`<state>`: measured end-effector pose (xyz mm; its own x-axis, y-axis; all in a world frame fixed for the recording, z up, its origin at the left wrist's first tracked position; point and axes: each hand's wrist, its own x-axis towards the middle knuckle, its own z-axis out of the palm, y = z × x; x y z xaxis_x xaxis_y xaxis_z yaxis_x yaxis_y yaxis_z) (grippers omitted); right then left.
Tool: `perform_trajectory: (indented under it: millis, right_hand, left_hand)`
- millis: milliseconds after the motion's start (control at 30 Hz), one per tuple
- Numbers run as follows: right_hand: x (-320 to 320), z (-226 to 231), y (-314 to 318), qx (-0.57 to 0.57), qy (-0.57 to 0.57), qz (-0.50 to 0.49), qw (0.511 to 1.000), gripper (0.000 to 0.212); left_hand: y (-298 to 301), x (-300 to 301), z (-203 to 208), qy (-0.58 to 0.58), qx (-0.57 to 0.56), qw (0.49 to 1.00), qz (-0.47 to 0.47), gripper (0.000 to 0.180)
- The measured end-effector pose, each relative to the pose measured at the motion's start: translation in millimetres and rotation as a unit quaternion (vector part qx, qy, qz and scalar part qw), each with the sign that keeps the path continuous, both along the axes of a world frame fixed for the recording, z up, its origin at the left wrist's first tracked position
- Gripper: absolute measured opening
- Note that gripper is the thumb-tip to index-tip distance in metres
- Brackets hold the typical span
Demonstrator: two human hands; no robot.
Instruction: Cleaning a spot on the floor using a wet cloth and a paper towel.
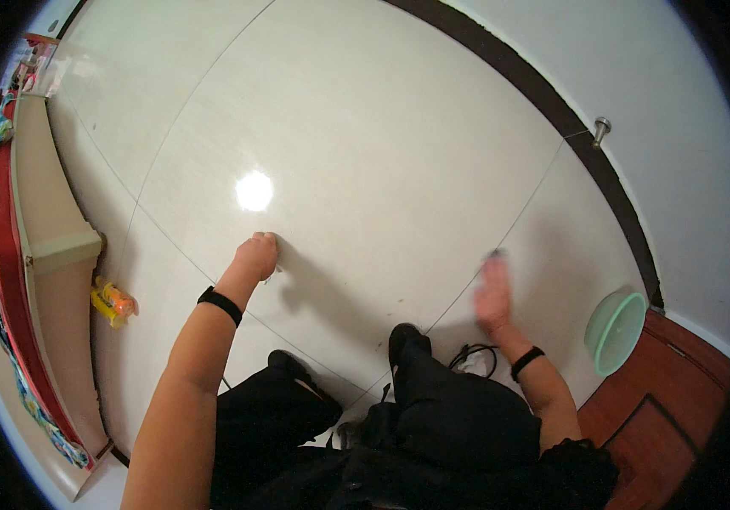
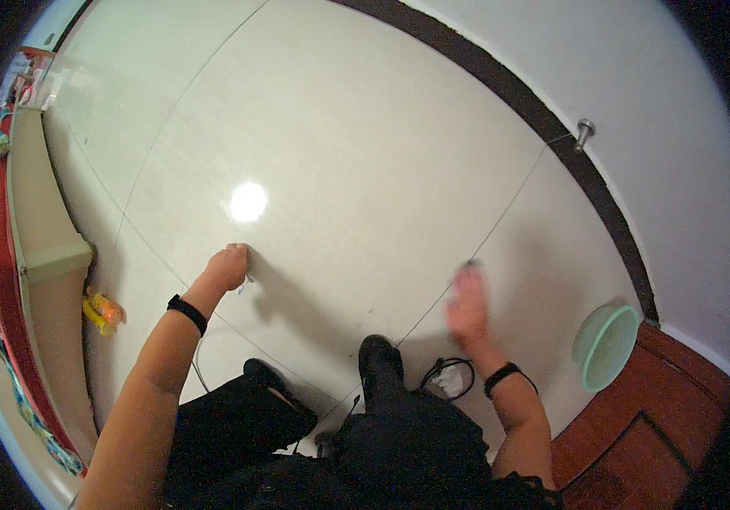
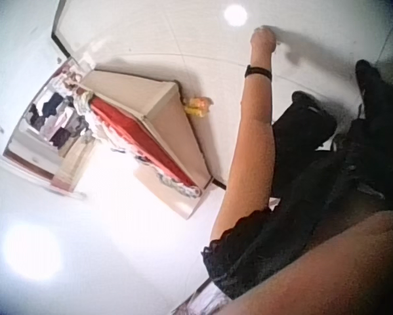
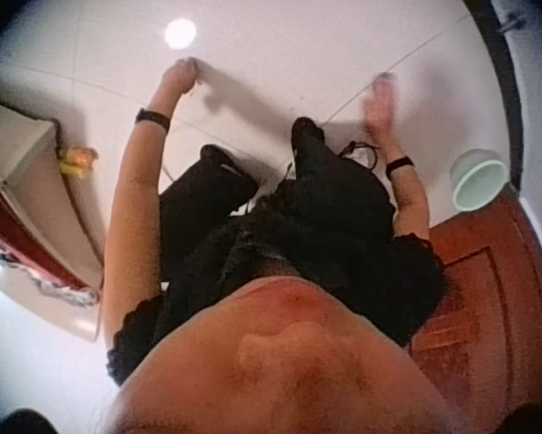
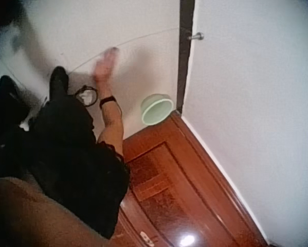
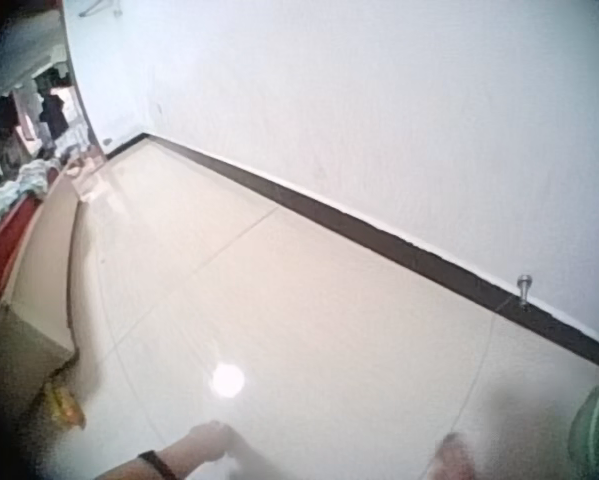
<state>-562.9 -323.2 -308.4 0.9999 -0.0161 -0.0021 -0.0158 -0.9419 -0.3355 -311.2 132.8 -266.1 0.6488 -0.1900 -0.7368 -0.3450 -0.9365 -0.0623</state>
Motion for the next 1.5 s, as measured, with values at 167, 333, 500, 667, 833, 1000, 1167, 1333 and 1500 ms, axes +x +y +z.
perform_trajectory:
  millis: [167,333,500,667,833,1000,1167,1333,1500]
  right_hand:
    - [98.6,17.5,130.5,0.077,-0.028,0.519,0.851,0.050]
    - [188.2,-5.9,139.1,0.048,-0.020,0.451,0.891,0.046]
    - [184.8,-2.6,-25.7,-0.141,-0.019,0.002,0.990,0.050]
    - [14.9,-17.6,-160.7,-0.183,-0.014,-0.355,0.917,0.052]
    - [-38.7,-28.1,-73.4,-0.172,-0.005,-0.306,0.937,0.055]
    - [39.0,19.7,70.3,0.102,-0.032,0.121,0.987,0.040]
    - [91.8,18.3,161.4,0.239,-0.108,0.332,0.906,0.035]
    - [96.4,1.3,212.0,0.139,-0.127,0.533,0.825,0.038]
    - [124.9,11.5,104.6,-0.053,0.018,0.184,0.981,0.047]
  left_hand:
    - [-3.6,-1.3,1.1,0.003,0.008,1.000,-0.008,0.027]
    - [-0.2,2.0,-14.4,-0.002,0.013,1.000,-0.009,0.027]
    - [-5.3,4.2,4.8,0.022,0.017,0.999,-0.016,0.026]
    - [-2.7,3.1,0.4,0.010,0.005,1.000,-0.015,0.027]
    - [3.8,0.2,-2.6,-0.005,-0.003,1.000,-0.011,0.024]
    - [5.8,11.5,-14.2,-0.019,-0.042,0.998,-0.037,0.023]
    - [-5.5,8.2,-0.4,-0.009,-0.002,1.000,-0.006,0.022]
    - [-3.9,5.7,-3.2,0.002,0.005,1.000,-0.009,0.025]
    - [4.1,4.0,-2.7,-0.008,0.005,1.000,-0.001,0.025]
